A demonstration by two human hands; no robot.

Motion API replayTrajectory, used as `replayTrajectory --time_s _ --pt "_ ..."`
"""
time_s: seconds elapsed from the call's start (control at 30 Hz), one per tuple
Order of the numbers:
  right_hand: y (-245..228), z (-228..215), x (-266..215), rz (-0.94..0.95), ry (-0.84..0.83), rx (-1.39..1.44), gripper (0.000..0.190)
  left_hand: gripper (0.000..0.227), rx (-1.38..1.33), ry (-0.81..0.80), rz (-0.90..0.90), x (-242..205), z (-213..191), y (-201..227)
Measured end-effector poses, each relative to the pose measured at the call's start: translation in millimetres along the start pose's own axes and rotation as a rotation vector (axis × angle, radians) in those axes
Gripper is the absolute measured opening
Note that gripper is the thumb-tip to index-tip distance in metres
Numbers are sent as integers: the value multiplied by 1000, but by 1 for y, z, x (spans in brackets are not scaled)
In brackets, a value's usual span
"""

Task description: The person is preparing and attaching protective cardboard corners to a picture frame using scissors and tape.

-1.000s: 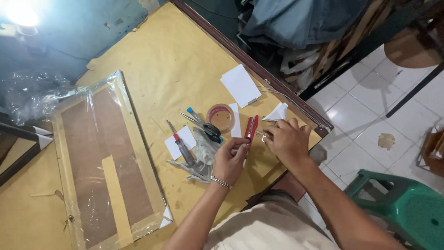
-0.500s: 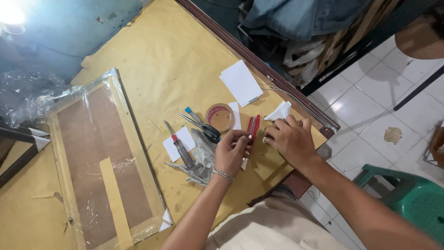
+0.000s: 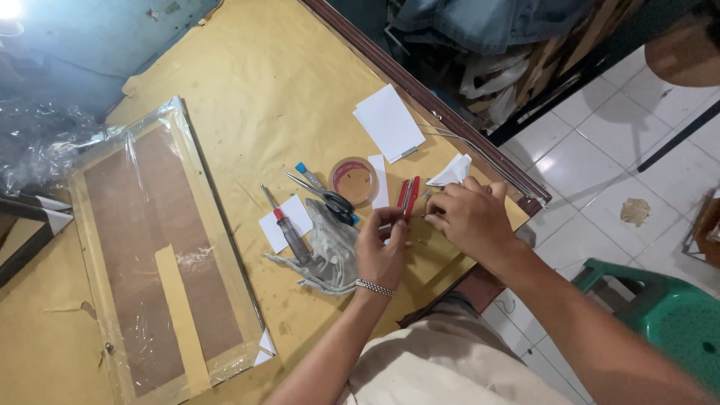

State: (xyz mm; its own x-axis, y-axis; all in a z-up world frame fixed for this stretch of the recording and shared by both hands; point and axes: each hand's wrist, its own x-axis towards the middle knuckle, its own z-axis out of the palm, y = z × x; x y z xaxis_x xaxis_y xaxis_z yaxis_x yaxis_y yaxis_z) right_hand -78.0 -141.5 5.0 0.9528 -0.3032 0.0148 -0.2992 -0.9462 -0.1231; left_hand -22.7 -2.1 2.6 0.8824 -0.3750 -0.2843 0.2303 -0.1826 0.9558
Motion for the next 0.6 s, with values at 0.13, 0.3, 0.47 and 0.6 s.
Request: replayTrajectory --time_s 0.13,0.3,0.47,0.6 --pt "-16 -24 -8 282 -93 719 9 16 -134 -35 -51 -4 2 -4" --pt "-25 -31 -12 410 -131 1049 9 13 -315 -43 -116 -2 0 -23" --pt "-20 -17 -5 148 -8 317 17 10 -312 38 -129 -10 -9 -2" --pt "-22 1 2 71 -98 114 20 12 -297 42 -107 -18 -17 -2"
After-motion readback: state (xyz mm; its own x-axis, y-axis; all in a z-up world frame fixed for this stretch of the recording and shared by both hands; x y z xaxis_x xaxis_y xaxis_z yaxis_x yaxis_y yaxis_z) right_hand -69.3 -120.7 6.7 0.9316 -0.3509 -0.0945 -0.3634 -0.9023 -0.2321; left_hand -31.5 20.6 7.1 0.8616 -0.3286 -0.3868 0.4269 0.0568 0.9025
